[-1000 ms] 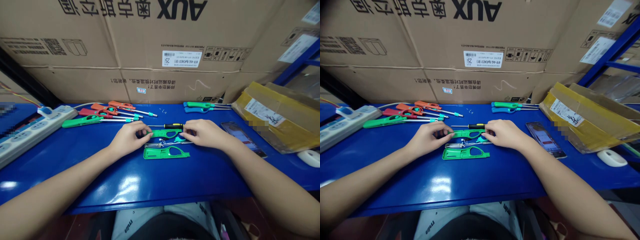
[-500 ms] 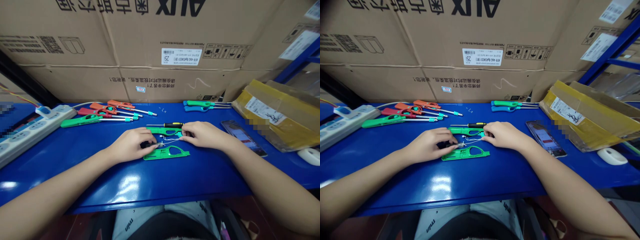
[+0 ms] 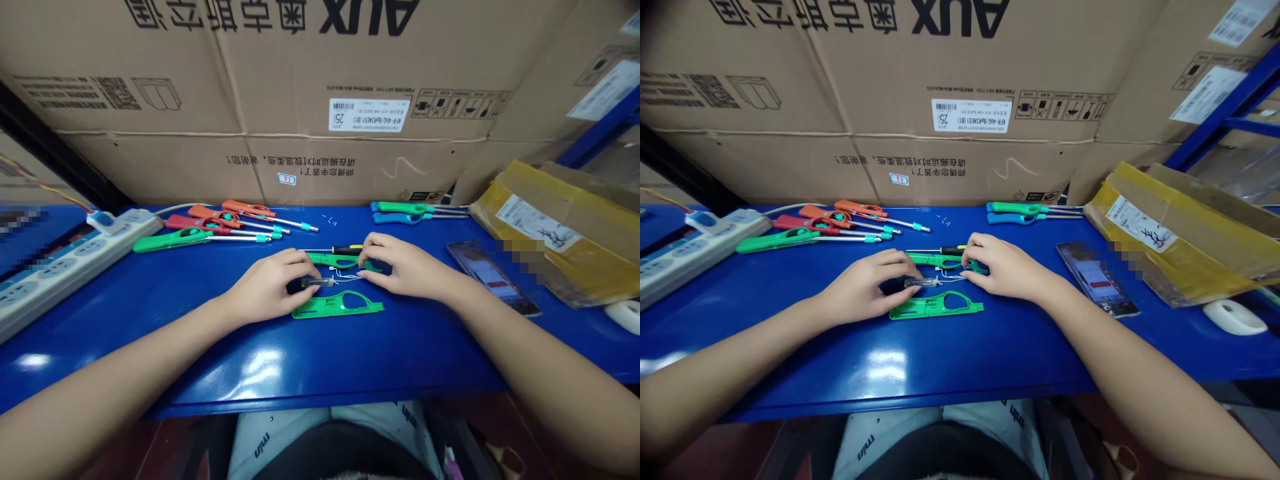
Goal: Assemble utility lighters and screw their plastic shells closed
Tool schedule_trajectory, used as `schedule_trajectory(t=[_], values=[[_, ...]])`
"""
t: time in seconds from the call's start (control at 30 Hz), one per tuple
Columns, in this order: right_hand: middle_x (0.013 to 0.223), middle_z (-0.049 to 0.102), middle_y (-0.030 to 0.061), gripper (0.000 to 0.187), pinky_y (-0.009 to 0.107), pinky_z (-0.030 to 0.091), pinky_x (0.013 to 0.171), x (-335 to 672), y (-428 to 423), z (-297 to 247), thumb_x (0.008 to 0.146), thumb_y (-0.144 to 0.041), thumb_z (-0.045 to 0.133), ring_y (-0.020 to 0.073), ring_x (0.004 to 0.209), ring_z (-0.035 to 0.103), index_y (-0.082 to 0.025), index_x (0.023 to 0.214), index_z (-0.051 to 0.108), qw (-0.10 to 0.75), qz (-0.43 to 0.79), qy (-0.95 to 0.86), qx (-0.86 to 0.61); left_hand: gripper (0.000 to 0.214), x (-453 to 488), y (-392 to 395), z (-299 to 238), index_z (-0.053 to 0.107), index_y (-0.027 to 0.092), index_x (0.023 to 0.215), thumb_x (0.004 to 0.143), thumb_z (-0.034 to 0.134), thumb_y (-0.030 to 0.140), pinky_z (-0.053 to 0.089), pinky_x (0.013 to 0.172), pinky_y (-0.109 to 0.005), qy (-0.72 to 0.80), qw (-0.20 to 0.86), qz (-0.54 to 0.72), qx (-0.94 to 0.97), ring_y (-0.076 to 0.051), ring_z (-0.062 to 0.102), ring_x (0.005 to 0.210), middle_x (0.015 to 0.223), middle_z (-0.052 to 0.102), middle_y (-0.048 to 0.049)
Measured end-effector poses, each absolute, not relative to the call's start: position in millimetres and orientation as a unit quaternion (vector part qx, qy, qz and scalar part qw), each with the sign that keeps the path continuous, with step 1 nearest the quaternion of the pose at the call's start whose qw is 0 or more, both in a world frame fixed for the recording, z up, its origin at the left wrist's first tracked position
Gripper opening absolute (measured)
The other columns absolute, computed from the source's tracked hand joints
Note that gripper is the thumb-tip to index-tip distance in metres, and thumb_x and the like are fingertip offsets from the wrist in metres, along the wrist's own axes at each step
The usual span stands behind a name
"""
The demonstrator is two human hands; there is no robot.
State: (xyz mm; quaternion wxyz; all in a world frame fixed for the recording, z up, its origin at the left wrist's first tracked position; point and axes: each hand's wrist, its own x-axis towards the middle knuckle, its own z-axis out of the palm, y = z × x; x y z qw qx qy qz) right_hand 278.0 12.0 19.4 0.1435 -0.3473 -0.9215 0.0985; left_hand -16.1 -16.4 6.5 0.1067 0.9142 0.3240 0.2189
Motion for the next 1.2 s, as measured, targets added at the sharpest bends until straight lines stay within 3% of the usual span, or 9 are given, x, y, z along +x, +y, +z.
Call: schedule_trajectory(t=[0.23,0.5,0.77,0.97,1.2], values=[[0.102,0.062,0.0108,0.014,0.04,0.049,0.087,276,16,8,0.094,-0.031,0.066,0.0256,0.097,0.059,-0.018,0.095,0.068,0.148,0.113,-0.936,-0.299,0.033,-12,-22,10,0.072,0.021,0.106,0.092,0.068,0.05,0.049,0.094,-0.038,0.257,0.113,0.166,0.945,-0.022,0.066,0.099,0.106,0.072,-0.0042],[0.098,0.065,0.0073,0.006,0.035,0.047,0.088,274,14,13,0.094,-0.022,0.064,0.0214,0.094,0.06,-0.018,0.089,0.066,0.149,0.196,-0.929,-0.277,0.035,-11,-22,6,0.072,0.019,0.104,0.09,0.07,0.051,0.049,0.082,-0.035,0.234,0.11,0.166,0.952,-0.021,0.065,0.089,0.095,0.075,-0.0026],[0.094,0.065,0.0051,0.014,0.028,0.043,0.075,274,4,30,0.1,-0.029,0.055,0.0168,0.081,0.058,-0.018,0.094,0.061,0.126,0.192,-0.915,-0.332,0.03,-10,-25,11,0.07,0.017,0.103,0.091,0.069,0.045,0.05,0.085,-0.035,0.262,0.092,0.223,0.934,-0.021,0.064,0.091,0.096,0.072,-0.0052],[0.09,0.07,0.0034,0.013,0.027,0.041,0.071,270,-4,37,0.1,-0.027,0.055,0.0158,0.075,0.059,-0.019,0.094,0.063,0.1,0.191,-0.91,-0.353,0.028,-11,-18,1,0.069,0.018,0.115,0.096,0.064,0.037,0.051,0.09,-0.037,0.339,0.11,0.252,0.899,-0.022,0.063,0.1,0.105,0.068,-0.0068],[0.105,0.07,0.0074,0.016,0.031,0.044,0.081,267,-2,29,0.1,-0.022,0.052,0.02,0.091,0.064,-0.017,0.106,0.066,0.073,0.178,-0.917,-0.35,0.018,-13,-9,-8,0.074,0.02,0.107,0.098,0.064,0.033,0.051,0.089,-0.035,0.321,0.141,0.236,0.906,-0.021,0.064,0.098,0.101,0.071,-0.0054]])
